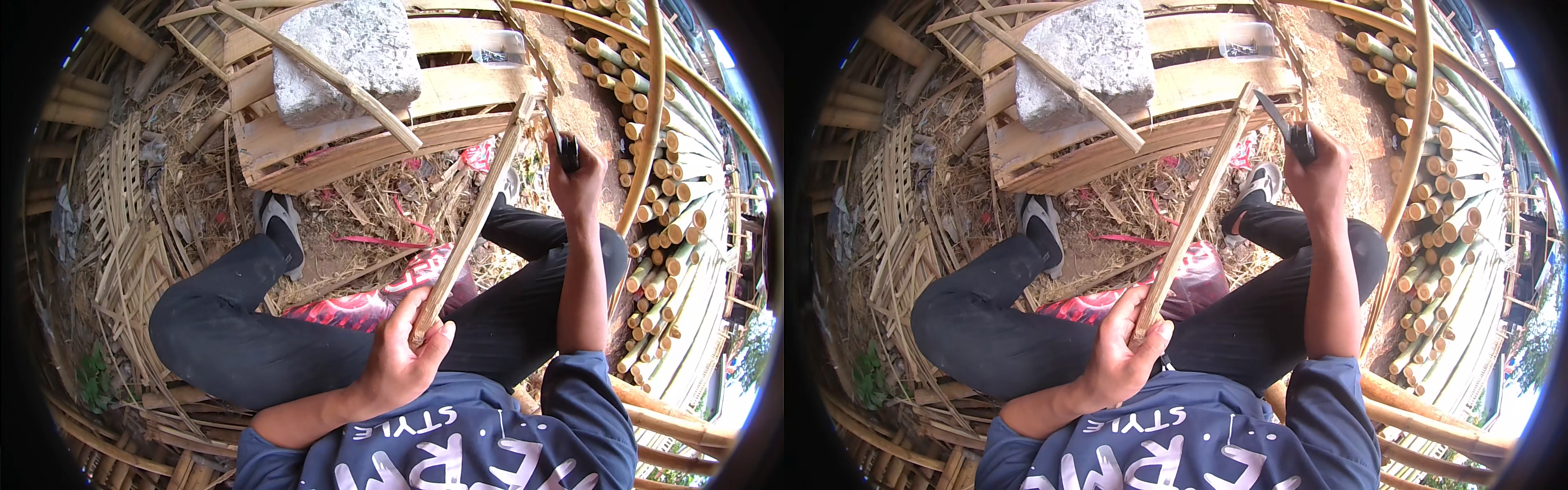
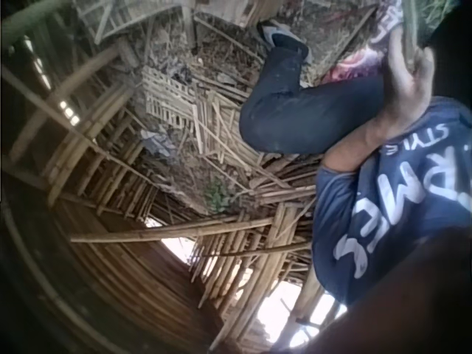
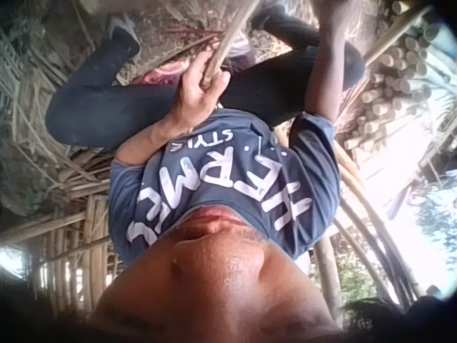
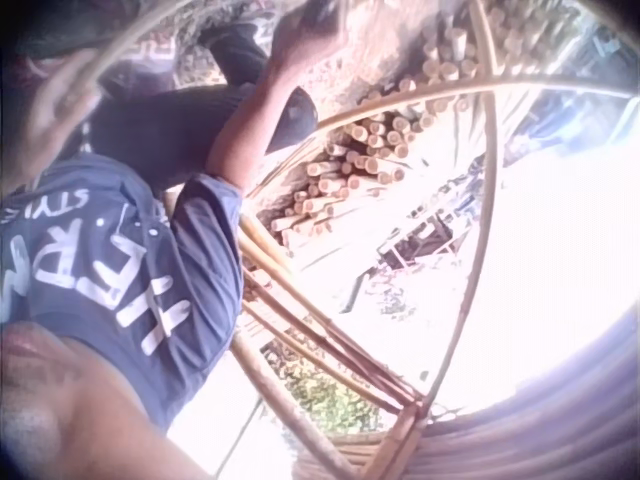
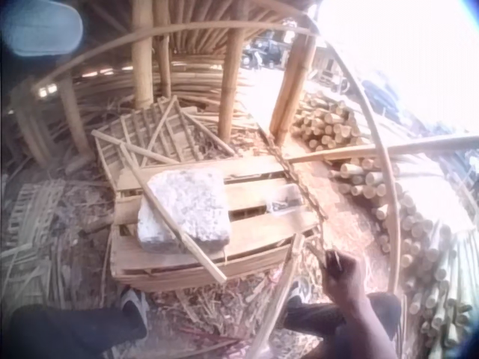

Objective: The person carves and splits a bamboo stick using a pocket knife.

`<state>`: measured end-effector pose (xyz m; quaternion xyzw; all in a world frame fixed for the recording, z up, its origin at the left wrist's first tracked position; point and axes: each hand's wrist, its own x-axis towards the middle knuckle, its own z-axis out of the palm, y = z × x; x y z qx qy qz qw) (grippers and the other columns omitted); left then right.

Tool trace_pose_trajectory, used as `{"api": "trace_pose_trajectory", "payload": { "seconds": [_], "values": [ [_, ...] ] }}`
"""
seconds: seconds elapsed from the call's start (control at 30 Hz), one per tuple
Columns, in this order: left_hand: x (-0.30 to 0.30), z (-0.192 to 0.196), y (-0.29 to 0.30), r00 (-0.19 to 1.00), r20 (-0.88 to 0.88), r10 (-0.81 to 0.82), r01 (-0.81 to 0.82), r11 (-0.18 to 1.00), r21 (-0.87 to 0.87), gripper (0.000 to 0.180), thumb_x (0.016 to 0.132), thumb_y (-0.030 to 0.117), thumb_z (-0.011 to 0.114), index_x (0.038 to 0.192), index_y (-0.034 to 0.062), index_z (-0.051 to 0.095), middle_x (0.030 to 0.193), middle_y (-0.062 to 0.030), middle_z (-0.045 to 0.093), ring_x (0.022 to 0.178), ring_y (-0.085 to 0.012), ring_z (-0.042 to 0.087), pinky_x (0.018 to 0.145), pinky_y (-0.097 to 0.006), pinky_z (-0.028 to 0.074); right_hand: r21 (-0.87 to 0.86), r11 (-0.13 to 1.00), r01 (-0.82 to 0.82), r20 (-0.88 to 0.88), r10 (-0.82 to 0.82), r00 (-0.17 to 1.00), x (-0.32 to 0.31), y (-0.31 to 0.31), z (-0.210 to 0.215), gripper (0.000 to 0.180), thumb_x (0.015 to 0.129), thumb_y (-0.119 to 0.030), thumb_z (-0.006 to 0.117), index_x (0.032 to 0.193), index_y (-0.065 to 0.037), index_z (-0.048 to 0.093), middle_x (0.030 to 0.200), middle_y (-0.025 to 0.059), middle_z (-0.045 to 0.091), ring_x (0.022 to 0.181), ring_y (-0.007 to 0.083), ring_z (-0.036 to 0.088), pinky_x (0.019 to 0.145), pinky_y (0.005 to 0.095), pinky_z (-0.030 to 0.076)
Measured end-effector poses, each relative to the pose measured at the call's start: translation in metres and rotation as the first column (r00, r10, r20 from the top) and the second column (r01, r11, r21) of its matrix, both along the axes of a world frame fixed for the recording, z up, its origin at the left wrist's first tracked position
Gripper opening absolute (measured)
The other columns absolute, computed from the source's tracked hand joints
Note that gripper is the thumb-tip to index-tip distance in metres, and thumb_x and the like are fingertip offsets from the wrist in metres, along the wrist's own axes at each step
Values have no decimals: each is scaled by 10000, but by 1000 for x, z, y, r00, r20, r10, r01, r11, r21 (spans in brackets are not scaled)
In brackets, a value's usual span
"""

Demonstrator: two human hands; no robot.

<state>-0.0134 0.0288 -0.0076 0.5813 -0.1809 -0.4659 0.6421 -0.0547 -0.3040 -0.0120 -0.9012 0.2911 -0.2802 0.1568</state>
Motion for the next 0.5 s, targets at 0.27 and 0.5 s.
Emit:
{"api": "trace_pose_trajectory", "payload": {
  "seconds": [0.27,0.5],
  "values": [
    [11,-10,-4,977,-211,-22,24,1000,7,175,1003,124,593,1104,41,476,756,21,500,551,-15,441,465,-193,387,56,975,-214,-25,216,976,8,24,-2,266,715,20,652,968,-37,713,803,166,689,757,358,688,682,404,527],
    [12,-11,-9,955,-285,-81,86,996,6,250,1091,312,433,1005,78,451,698,47,402,521,-24,364,454,-193,410,150,925,-348,-143,369,918,12,49,-3,266,696,-7,683,955,-60,714,822,144,688,737,353,678,674,428,542]
  ]
}}
